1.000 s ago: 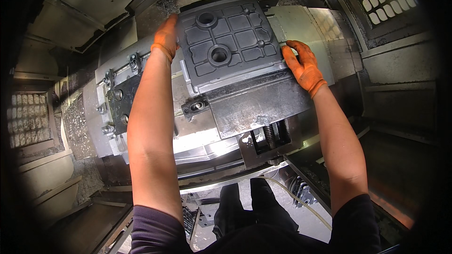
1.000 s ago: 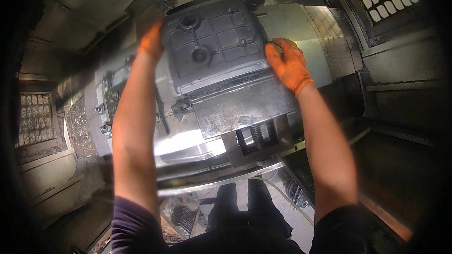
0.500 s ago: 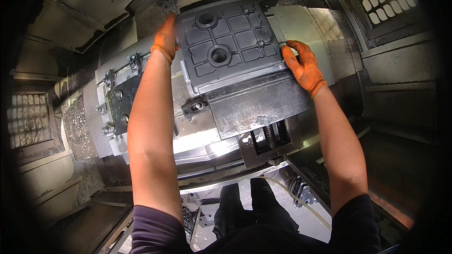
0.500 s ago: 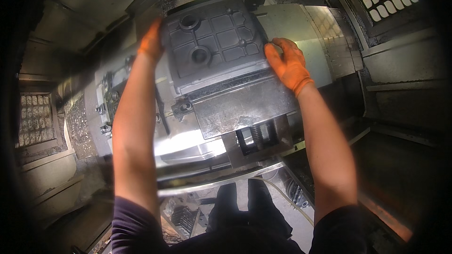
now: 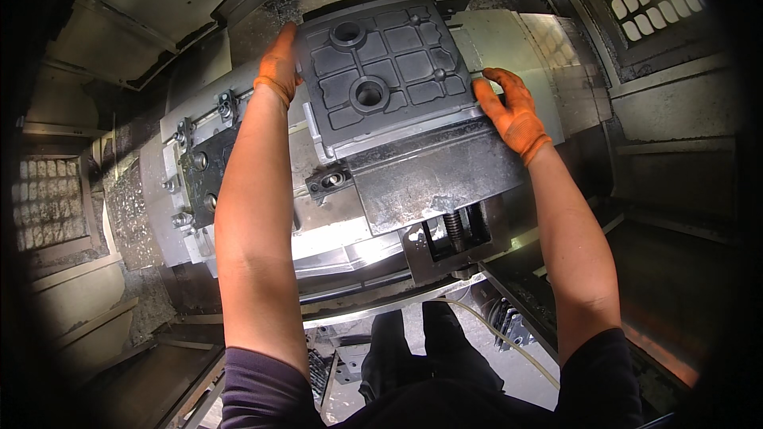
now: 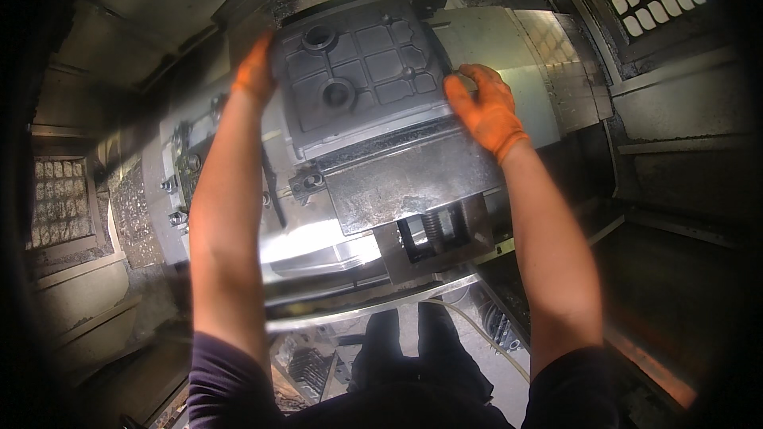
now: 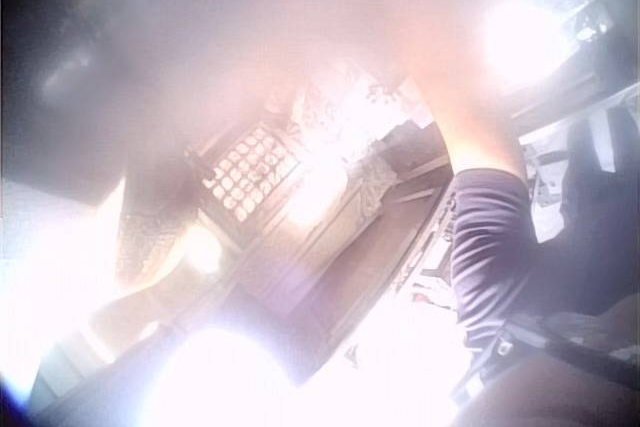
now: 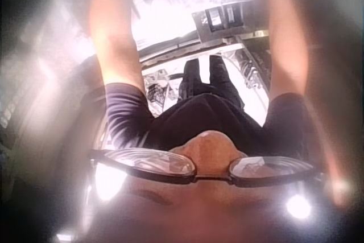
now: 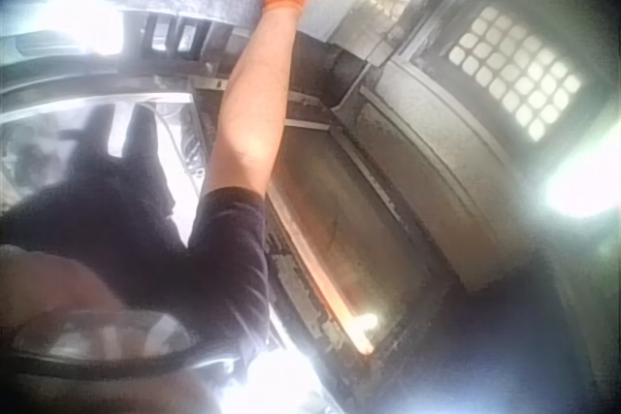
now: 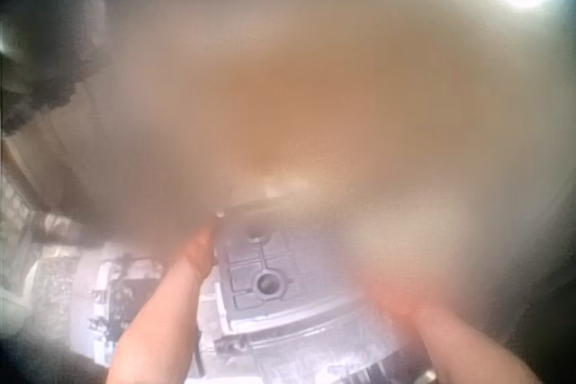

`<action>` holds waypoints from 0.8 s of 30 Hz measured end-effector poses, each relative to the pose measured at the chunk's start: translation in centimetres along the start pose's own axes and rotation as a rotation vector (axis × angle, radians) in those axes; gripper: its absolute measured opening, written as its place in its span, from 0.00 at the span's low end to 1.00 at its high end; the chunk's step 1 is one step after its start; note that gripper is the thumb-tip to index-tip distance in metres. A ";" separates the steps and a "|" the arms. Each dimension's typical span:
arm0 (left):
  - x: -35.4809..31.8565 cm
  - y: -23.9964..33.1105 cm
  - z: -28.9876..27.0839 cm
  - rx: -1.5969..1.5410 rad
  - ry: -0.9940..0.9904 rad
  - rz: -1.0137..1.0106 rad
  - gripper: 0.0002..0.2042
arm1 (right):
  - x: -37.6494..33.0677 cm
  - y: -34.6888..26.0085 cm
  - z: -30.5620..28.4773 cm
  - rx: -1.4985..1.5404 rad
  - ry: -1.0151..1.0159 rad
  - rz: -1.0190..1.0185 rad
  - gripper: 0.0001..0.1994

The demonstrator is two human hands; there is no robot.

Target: The person places a metal cover onto a machine fixture, aligns it, and secures it using a wrench. They then remove the cover, reposition it, and tighten it again. The task involves repeated handling of the same metal part and tool use.

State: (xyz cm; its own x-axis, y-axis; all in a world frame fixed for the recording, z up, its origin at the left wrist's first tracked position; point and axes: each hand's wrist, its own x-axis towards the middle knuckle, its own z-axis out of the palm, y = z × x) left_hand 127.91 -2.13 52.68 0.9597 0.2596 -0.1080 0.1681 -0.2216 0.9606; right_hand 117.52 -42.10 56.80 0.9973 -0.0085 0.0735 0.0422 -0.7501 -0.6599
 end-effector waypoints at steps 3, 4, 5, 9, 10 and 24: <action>0.0 0.0 0.1 0.013 -0.008 0.007 0.37 | 0.0 0.2 0.0 0.011 0.012 -0.014 0.33; 0.2 -0.3 0.0 0.017 -0.004 0.014 0.38 | 0.1 -0.1 0.0 -0.009 0.010 -0.010 0.33; 0.3 -0.6 -0.2 0.022 0.002 0.021 0.38 | 0.1 -0.3 0.0 -0.030 0.009 -0.006 0.33; 0.2 -0.2 0.3 0.019 0.009 -0.006 0.38 | 0.0 0.0 0.0 0.010 0.023 0.002 0.33; 0.1 -0.2 0.3 0.020 0.005 -0.015 0.38 | 0.1 0.1 0.1 -0.029 0.025 -0.006 0.33; 0.0 0.7 0.2 0.126 -0.022 -0.030 0.35 | 0.1 0.4 0.2 0.076 0.048 -0.027 0.29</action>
State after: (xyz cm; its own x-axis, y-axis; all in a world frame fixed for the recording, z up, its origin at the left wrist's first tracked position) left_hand 128.07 -2.51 53.29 0.9582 0.2477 -0.1433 0.2226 -0.3302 0.9173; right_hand 117.61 -42.23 56.37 0.9918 -0.0222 0.1261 0.0750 -0.6979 -0.7122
